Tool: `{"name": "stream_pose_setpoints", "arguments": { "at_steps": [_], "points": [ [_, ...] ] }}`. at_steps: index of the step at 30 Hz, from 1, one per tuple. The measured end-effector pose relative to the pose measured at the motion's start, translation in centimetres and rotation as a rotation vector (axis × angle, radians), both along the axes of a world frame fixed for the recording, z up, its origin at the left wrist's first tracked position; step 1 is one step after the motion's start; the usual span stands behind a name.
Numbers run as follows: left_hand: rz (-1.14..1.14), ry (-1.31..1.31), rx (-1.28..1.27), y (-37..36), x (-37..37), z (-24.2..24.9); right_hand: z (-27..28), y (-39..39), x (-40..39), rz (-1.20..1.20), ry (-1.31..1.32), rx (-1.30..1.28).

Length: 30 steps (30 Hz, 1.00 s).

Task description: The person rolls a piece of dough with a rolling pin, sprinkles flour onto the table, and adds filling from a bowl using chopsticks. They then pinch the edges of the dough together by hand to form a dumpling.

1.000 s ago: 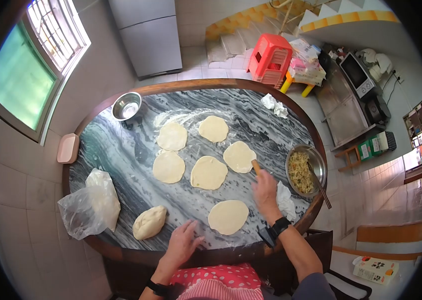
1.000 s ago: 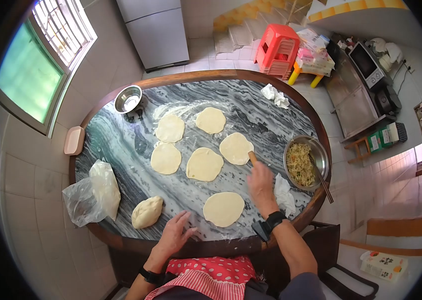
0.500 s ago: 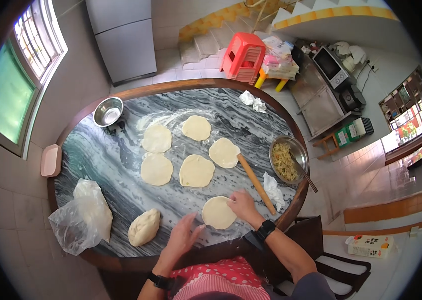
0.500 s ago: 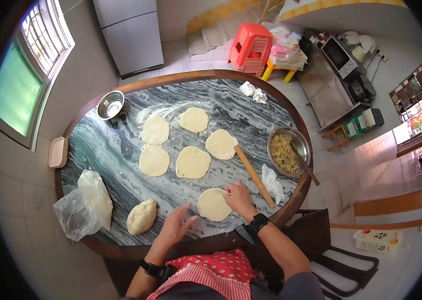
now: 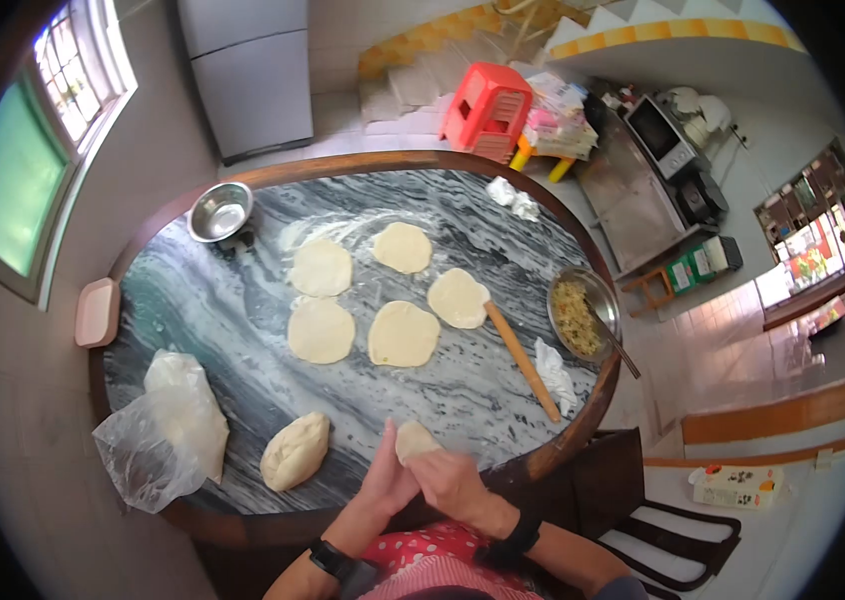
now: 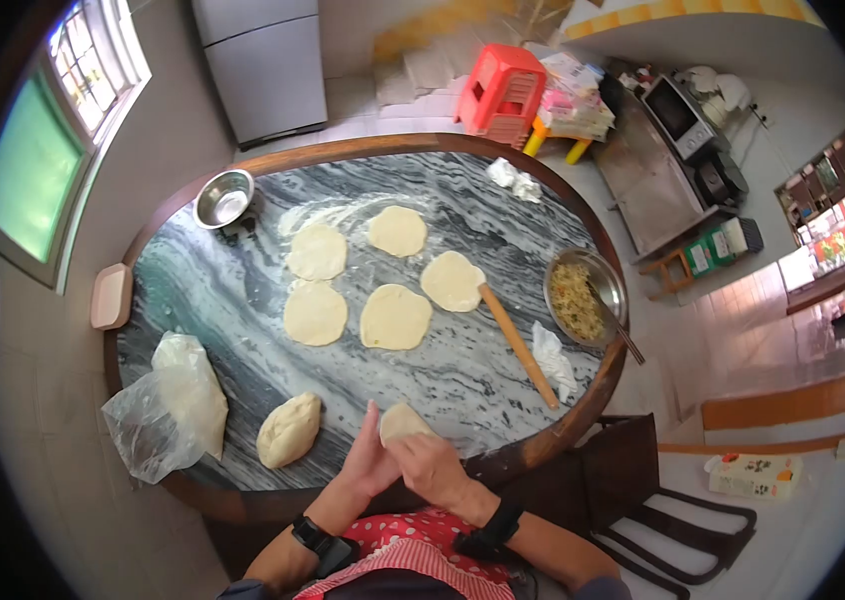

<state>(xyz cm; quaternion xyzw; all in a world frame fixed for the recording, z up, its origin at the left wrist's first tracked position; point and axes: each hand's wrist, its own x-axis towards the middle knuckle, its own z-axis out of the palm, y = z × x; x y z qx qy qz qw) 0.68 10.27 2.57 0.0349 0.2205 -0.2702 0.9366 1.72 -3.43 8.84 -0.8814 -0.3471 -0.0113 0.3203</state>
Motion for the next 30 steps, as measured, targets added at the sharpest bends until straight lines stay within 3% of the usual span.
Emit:
{"name": "stream_pose_setpoints", "arguments": {
  "at_steps": [3,7,11,13,15,17,21,24,26,27,29,30],
  "points": [
    [0.009,0.105,0.114,0.9,-1.1,0.2,1.3,1.7,-0.9,0.106,0.025,-0.023],
    [0.106,0.140,0.052,2.8,-2.8,0.7,3.5,3.5,-0.4,0.282,0.128,-0.048],
    [0.289,0.027,0.017,5.5,-4.4,2.6,6.4,5.7,0.9,0.503,0.086,-0.023],
    [0.517,-0.013,0.032,7.2,-5.9,4.2,8.4,7.6,2.3,0.421,0.051,0.155],
    [0.583,-0.017,0.063,9.2,-8.7,5.1,9.0,9.8,4.1,0.463,0.040,0.207],
    [0.782,-0.200,-0.303,11.2,-12.3,5.0,8.7,12.3,5.6,0.476,0.043,0.177],
    [1.056,-0.238,-0.184,14.1,-17.4,10.0,7.6,18.7,5.7,0.599,0.132,0.247],
    [1.115,-0.156,-0.064,16.5,-21.2,9.8,6.1,24.4,4.0,0.666,0.218,0.268],
    [1.201,-0.153,-0.056,18.3,-23.0,9.1,4.9,28.2,2.8,0.672,0.223,0.131],
    [1.072,-0.136,0.539,19.4,-23.4,8.9,3.5,30.4,2.4,0.711,0.239,0.075],
    [1.293,-0.012,0.134,21.8,-24.2,9.1,-0.3,34.4,1.7,0.705,0.211,0.016],
    [1.248,0.085,0.321,23.0,-24.3,10.5,0.4,35.9,1.8,0.719,0.217,-0.216]
  ]
}}
